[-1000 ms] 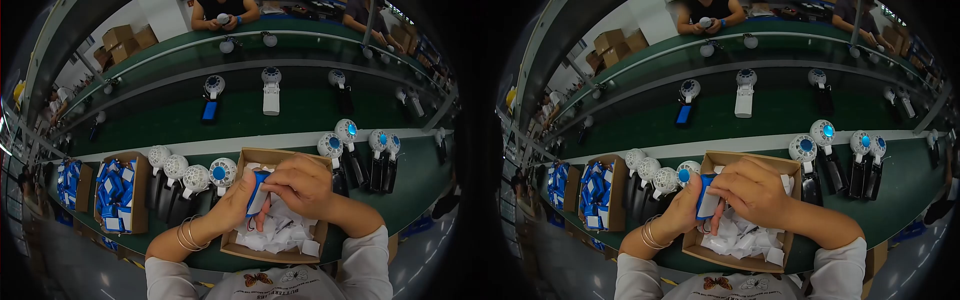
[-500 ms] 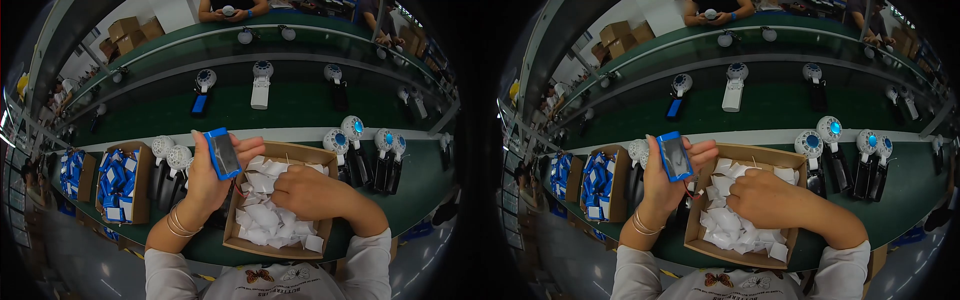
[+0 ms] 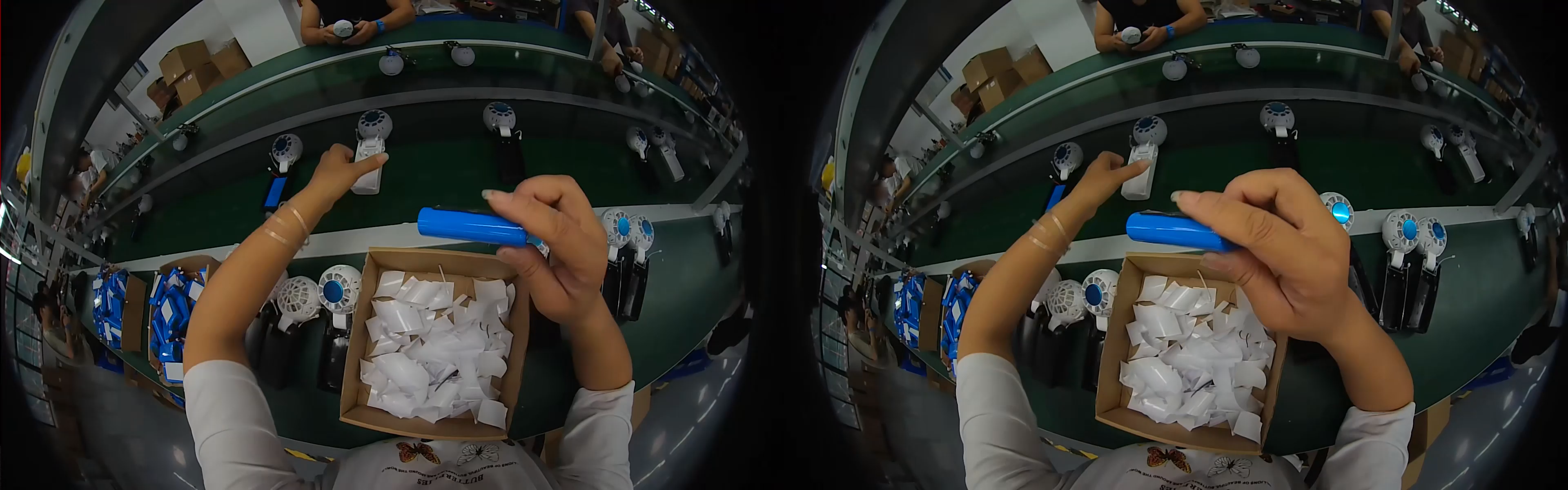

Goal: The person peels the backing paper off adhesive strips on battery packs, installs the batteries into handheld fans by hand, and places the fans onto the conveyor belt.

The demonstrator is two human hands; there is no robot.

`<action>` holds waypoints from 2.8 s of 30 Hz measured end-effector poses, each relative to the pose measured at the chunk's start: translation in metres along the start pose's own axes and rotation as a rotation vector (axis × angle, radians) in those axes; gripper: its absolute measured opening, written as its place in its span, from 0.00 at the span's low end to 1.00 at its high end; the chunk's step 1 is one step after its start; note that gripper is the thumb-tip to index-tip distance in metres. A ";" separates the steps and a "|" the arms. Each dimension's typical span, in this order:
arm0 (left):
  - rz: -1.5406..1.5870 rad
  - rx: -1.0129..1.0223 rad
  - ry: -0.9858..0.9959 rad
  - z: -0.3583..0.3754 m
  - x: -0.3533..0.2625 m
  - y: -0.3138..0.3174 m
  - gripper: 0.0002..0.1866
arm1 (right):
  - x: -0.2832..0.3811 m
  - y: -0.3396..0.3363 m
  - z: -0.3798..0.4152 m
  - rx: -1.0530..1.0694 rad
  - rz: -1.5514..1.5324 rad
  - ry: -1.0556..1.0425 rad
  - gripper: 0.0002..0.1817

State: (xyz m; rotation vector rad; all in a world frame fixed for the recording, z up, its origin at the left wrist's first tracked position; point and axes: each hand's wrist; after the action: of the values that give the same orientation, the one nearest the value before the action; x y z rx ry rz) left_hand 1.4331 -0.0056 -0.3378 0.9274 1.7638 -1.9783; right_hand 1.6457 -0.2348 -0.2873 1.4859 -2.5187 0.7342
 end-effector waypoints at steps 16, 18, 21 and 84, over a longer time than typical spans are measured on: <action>0.939 0.011 0.218 0.149 -0.036 -0.014 0.25 | 0.009 0.058 0.002 0.160 -0.295 -0.224 0.14; 1.114 0.037 0.239 0.172 -0.032 -0.021 0.37 | 0.024 0.079 -0.013 0.043 -0.197 -0.321 0.13; 1.243 -0.075 0.300 0.186 -0.033 -0.014 0.37 | 0.015 0.104 -0.018 -0.106 0.001 -0.584 0.11; 1.079 0.396 0.083 0.203 -0.056 0.004 0.25 | 0.012 0.059 0.000 0.249 -0.112 -0.168 0.11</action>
State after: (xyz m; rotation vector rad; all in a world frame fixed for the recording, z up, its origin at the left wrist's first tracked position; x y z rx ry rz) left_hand 1.4264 -0.2123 -0.2998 1.6321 0.5787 -1.5150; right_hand 1.5900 -0.2207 -0.3035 1.8241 -2.5093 0.9721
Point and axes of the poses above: each hand's wrist, its own z-axis away from the middle knuckle, its own y-axis out of the palm, x = y × z, and after that the axes turned 2 degrees about -y, right-handed
